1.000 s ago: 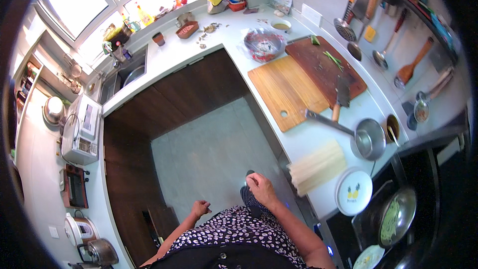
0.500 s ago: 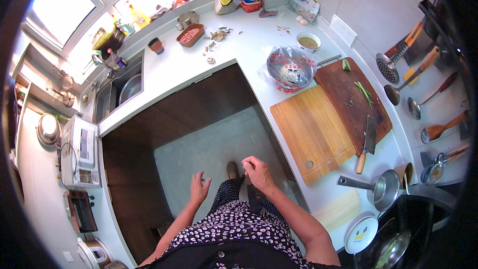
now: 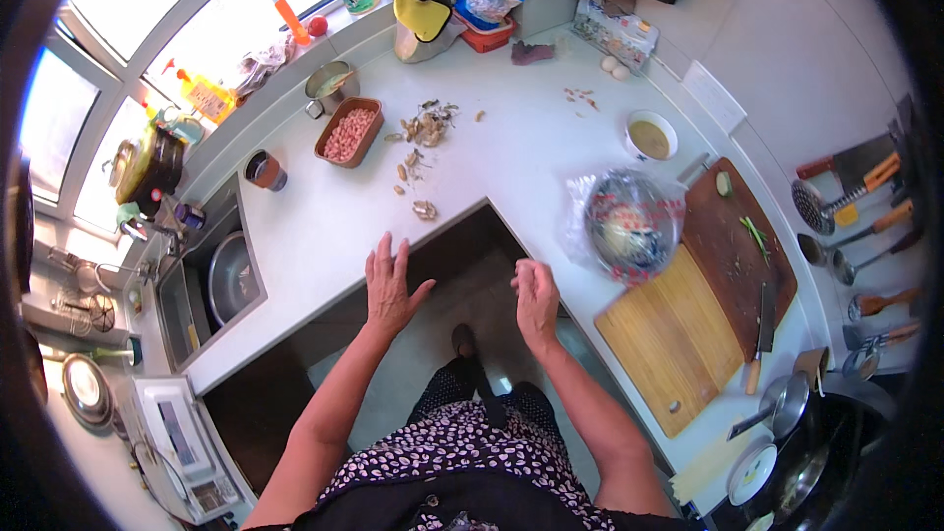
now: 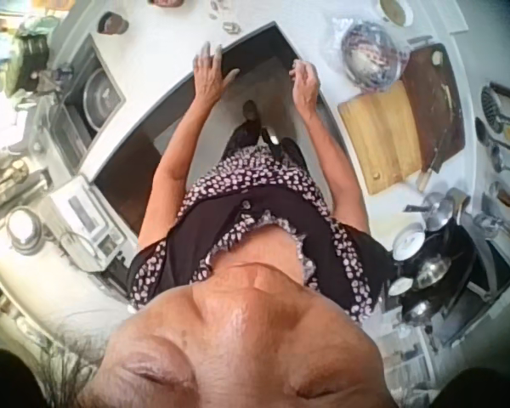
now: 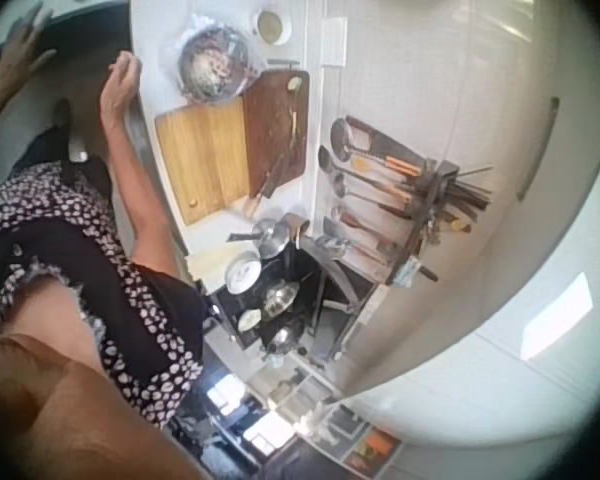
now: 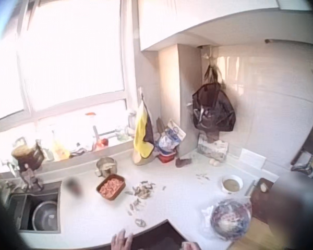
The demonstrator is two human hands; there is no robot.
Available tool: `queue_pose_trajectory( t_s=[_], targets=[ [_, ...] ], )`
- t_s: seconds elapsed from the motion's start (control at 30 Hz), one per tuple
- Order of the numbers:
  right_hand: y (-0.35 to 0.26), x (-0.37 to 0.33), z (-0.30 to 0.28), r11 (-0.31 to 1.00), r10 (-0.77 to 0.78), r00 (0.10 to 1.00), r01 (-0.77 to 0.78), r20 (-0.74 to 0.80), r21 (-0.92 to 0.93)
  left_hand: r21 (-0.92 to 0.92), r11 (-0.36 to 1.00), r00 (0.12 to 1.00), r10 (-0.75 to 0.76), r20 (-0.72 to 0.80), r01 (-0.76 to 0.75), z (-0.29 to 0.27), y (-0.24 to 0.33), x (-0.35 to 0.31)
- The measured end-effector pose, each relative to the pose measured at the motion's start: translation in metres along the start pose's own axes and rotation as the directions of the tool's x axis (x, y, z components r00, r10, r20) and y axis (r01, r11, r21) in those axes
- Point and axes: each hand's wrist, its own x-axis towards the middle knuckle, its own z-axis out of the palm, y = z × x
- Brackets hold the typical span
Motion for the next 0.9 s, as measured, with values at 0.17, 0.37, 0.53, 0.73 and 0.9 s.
queue_pose_trajectory(
  t_s=[0.17,0.37,0.53,0.73,0.9],
  targets=[
    [-0.004,0.101,0.060,0.974,-0.183,0.966,0.153,-0.182,-0.168,0.033,0.990,0.984,0.133,0.119,-0.138,0.038,-0.045,0.067],
    [0.020,0.211,0.101,0.850,-0.431,0.858,0.282,-0.279,-0.445,0.011,0.978,0.950,0.198,0.240,-0.207,0.066,-0.069,0.132],
    [0.029,0.278,0.145,0.852,-0.426,0.858,0.275,-0.286,-0.445,-0.029,0.990,0.963,0.138,0.230,-0.135,0.075,-0.091,0.183],
    [0.025,0.342,0.206,0.840,-0.473,0.870,0.397,-0.141,-0.369,-0.157,0.988,1.000,0.009,0.009,-0.007,0.094,-0.123,0.240],
    [0.016,0.370,0.259,0.733,-0.582,0.786,0.618,0.207,-0.285,-0.318,0.938,0.977,-0.182,-0.109,0.139,0.110,-0.139,0.257]
  ],
)
